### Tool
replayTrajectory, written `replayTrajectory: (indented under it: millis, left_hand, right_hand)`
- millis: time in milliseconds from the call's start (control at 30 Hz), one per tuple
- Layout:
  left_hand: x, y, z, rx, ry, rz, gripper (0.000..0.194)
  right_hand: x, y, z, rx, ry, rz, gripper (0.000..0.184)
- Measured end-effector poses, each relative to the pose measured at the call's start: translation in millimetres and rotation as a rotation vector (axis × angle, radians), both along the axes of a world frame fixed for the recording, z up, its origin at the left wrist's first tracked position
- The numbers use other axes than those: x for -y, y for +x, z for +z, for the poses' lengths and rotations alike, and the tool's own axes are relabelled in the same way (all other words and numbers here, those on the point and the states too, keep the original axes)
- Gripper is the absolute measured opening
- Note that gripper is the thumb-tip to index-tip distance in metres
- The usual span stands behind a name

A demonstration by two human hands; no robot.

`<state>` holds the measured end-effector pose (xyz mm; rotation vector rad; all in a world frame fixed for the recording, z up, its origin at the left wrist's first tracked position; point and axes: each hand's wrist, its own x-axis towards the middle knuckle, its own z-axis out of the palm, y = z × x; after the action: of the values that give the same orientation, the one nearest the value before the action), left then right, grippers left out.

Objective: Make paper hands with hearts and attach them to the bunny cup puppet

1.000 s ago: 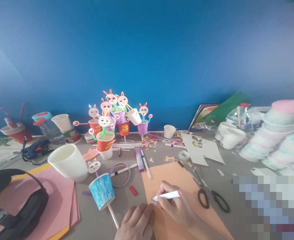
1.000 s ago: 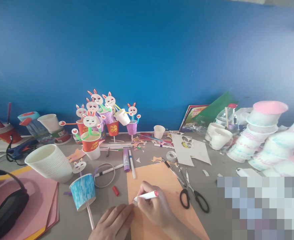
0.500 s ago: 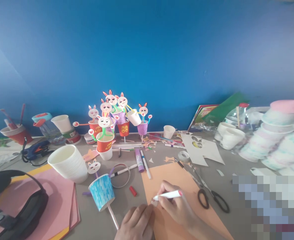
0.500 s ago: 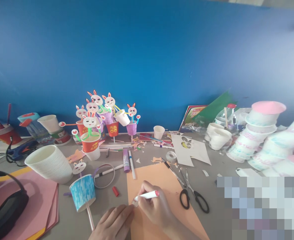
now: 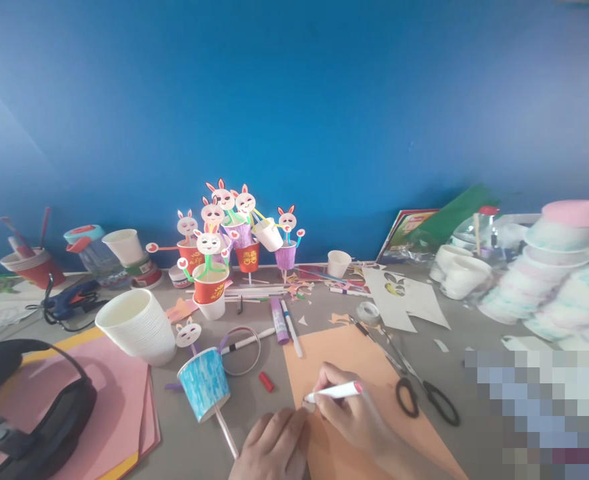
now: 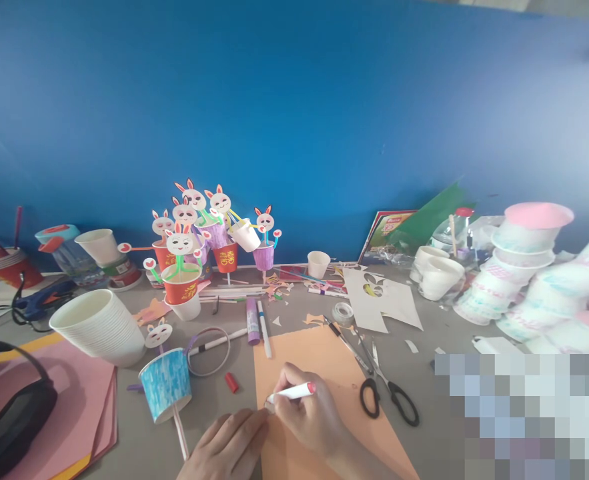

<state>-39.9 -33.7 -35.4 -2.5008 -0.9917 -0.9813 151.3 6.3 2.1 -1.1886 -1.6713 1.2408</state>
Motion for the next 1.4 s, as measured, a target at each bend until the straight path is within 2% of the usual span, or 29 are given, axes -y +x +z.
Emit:
replayTrajectory:
  millis: [133, 300, 400, 467, 600, 767, 933, 1400]
  left_hand:
    - [0.7, -0.8, 4.7, -0.028, -0.027, -0.003, 0.034]
    - [-3.2, 4.9, 9.2, 0.125, 0.117, 0.015, 0.043]
    - [-2.4, 3.0, 12.7, 0.029, 0.028, 0.006, 0.037]
    - [-1.1, 1.0, 14.5, 0.018, 0.024, 0.002, 0.037]
    - [-1.7, 2.4, 12.4, 0.018, 0.027, 0.005, 0.039]
    - [-4.4, 6.9, 8.2, 0.16, 0.143, 0.026, 0.043]
    - [-0.4, 1.0, 12.8, -0.008, -0.001, -0.006, 0.039]
    - [-0.8, 1.5, 13.1, 0.032, 0.038, 0.003, 0.038]
  right_hand:
    - [-0.2, 0.9, -1.3, 0.014, 0.015, -0.006, 0.016]
    - [-0.1, 3.5, -5.6, 0.018, 0.025, -0.033, 0.017]
    - [0.1, 4.3, -7.0, 0.025, 0.033, -0.025, 0.016]
    - [0.4, 4.3, -7.0, 0.027, 0.033, -0.011, 0.016]
    - [0.5, 3.3, -5.2, 0.032, 0.033, 0.003, 0.016]
    - [0.2, 2.0, -3.3, 0.023, 0.019, -0.001, 0.016]
    - [-0.6, 1.9, -4.9, 0.019, 0.023, 0.007, 0.015]
    - [0.5, 2.6, -6.6, 0.006, 0.011, 0.011, 0.018]
